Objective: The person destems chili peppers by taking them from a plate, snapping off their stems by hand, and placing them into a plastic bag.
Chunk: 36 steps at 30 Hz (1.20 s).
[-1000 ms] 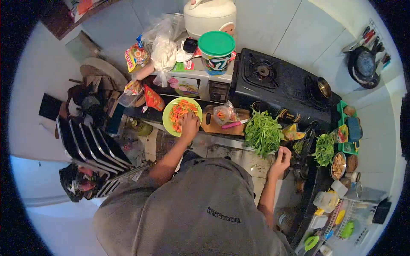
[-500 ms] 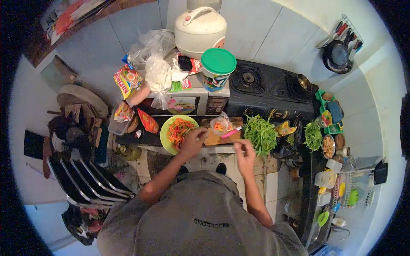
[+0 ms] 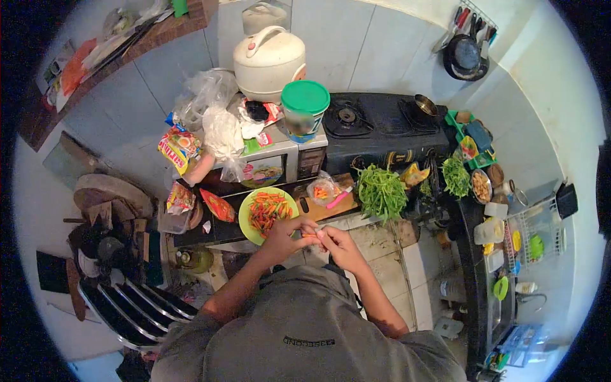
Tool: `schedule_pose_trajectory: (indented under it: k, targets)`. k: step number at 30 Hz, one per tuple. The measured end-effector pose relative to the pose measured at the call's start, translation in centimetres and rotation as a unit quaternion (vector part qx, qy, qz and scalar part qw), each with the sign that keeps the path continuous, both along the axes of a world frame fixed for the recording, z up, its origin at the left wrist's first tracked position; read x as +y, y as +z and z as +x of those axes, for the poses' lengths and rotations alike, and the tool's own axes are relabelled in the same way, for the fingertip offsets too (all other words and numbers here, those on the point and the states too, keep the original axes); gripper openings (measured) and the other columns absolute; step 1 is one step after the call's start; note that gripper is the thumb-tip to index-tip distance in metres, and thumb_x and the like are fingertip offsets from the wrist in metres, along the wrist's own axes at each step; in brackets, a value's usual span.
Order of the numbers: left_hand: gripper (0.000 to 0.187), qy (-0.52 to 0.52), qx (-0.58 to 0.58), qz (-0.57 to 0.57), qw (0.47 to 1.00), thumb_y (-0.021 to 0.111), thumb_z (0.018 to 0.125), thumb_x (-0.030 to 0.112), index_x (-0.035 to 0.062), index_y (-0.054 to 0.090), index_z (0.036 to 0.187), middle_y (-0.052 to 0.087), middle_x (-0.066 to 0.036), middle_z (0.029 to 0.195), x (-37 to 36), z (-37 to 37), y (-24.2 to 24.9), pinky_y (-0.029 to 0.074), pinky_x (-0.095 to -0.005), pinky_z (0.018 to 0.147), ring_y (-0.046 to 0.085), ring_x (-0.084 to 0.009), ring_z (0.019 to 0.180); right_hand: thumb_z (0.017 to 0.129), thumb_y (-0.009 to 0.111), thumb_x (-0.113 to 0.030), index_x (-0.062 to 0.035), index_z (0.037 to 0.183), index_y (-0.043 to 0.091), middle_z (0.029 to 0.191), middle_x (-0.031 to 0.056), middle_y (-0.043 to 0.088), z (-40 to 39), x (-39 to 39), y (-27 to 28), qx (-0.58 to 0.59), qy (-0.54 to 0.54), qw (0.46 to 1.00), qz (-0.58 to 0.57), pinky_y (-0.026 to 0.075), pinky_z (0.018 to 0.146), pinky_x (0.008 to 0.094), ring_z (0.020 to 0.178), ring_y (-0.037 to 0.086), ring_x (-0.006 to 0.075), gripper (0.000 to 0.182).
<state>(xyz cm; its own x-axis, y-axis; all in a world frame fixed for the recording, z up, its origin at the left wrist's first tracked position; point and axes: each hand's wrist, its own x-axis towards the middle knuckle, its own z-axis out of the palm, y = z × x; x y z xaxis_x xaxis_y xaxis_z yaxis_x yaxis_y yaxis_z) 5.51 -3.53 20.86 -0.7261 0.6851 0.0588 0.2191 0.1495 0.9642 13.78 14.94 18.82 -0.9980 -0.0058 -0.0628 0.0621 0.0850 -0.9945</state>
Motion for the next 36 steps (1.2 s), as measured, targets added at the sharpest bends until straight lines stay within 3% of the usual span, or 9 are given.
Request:
schedule_pose_trajectory:
  k: [6,9,14,18,20,28,30,32,36]
  targets:
    - [0.022,-0.005,0.166,0.075,0.983,0.074,0.085,0.013,0.0025,0.068,0.103,0.070,-0.008,0.089,0.9,0.3,-0.7,0.051,-0.0318,0.077,0.067,-0.0205,0.084,0.103,0.052,-0.026,-0.0013,0.081,0.057,0.069,0.0012,0.053,1.1,1.1,2.8,0.043,-0.016,0.996,0.079,0.041,0.060,0.0275,0.065,0.049,0.0103,0.033]
    - [0.015,0.016,0.185,0.118,0.976,0.070,0.087,0.009,0.0026,0.068,0.100,0.069,-0.010,0.087,2.2,1.2,-0.2,0.051,-0.0337,0.076,0.067,-0.0256,0.082,0.102,0.052,-0.024,0.0002,0.083,0.058,0.070,0.0042,0.056,1.7,1.4,4.7,0.060,-0.032,0.991,0.117,0.044,0.063,0.0291,0.067,0.052,0.0126,0.032]
    - [0.009,0.013,0.133,0.139,0.981,0.067,0.088,0.005,0.0020,0.067,0.097,0.068,-0.009,0.091,4.2,2.0,0.9,0.049,-0.0318,0.076,0.065,-0.0215,0.083,0.102,0.053,-0.021,0.0022,0.085,0.060,0.075,0.0067,0.060,2.3,3.3,6.3,0.052,-0.019,0.990,0.129,0.046,0.068,0.0302,0.072,0.055,0.0149,0.029]
    - [0.011,0.047,0.011,0.197,0.979,0.065,0.092,0.006,-0.0011,0.067,0.099,0.067,-0.007,0.091,6.8,3.3,0.5,0.049,-0.0273,0.074,0.062,-0.0128,0.079,0.101,0.054,-0.021,0.0001,0.081,0.060,0.073,0.0033,0.058,2.0,5.2,6.5,0.093,-0.031,0.989,0.115,0.043,0.062,0.0265,0.068,0.054,0.0104,0.030]
    - [0.013,0.061,-0.127,0.233,0.962,0.063,0.095,0.009,-0.0015,0.067,0.101,0.067,-0.006,0.092,8.2,3.7,0.4,0.049,-0.0255,0.075,0.061,-0.0113,0.080,0.101,0.055,-0.020,0.0005,0.080,0.061,0.073,0.0030,0.059,1.7,6.1,7.1,0.095,-0.031,0.990,0.102,0.043,0.062,0.0261,0.067,0.054,0.0102,0.030]
    - [0.018,0.109,-0.145,0.248,0.952,0.058,0.099,0.014,-0.0015,0.068,0.101,0.067,-0.007,0.090,13.0,4.5,0.9,0.050,-0.0269,0.078,0.062,-0.0126,0.082,0.102,0.052,-0.017,-0.0006,0.083,0.060,0.075,0.0017,0.059,1.0,11.0,6.3,0.099,-0.007,0.995,0.025,0.044,0.065,0.0251,0.069,0.053,0.0101,0.027]
    - [0.021,0.131,-0.204,0.303,0.922,0.056,0.101,0.018,-0.0010,0.066,0.102,0.067,-0.007,0.088,14.2,4.5,0.4,0.051,-0.0282,0.078,0.063,-0.0142,0.081,0.102,0.052,-0.017,-0.0008,0.082,0.059,0.075,0.0013,0.058,1.0,12.3,5.9,0.091,-0.010,0.996,-0.001,0.043,0.065,0.0247,0.068,0.052,0.0097,0.027]
    - [0.021,0.135,-0.185,0.317,0.920,0.057,0.100,0.017,-0.0014,0.066,0.105,0.067,-0.007,0.092,14.9,3.6,-0.8,0.051,-0.0294,0.080,0.063,-0.0149,0.083,0.104,0.050,-0.023,-0.0018,0.080,0.058,0.076,0.0032,0.058,0.9,14.1,5.3,0.096,-0.054,0.993,-0.042,0.040,0.065,0.0249,0.070,0.051,0.0103,0.033]
    - [0.022,0.131,-0.150,0.363,0.910,0.058,0.100,0.017,-0.0015,0.066,0.110,0.068,-0.008,0.096,16.4,2.8,-0.7,0.051,-0.0315,0.083,0.064,-0.0161,0.088,0.102,0.052,-0.013,-0.0001,0.085,0.060,0.078,0.0014,0.058,0.9,17.4,5.3,0.125,-0.054,0.987,-0.082,0.043,0.065,0.0239,0.070,0.052,0.0084,0.023]
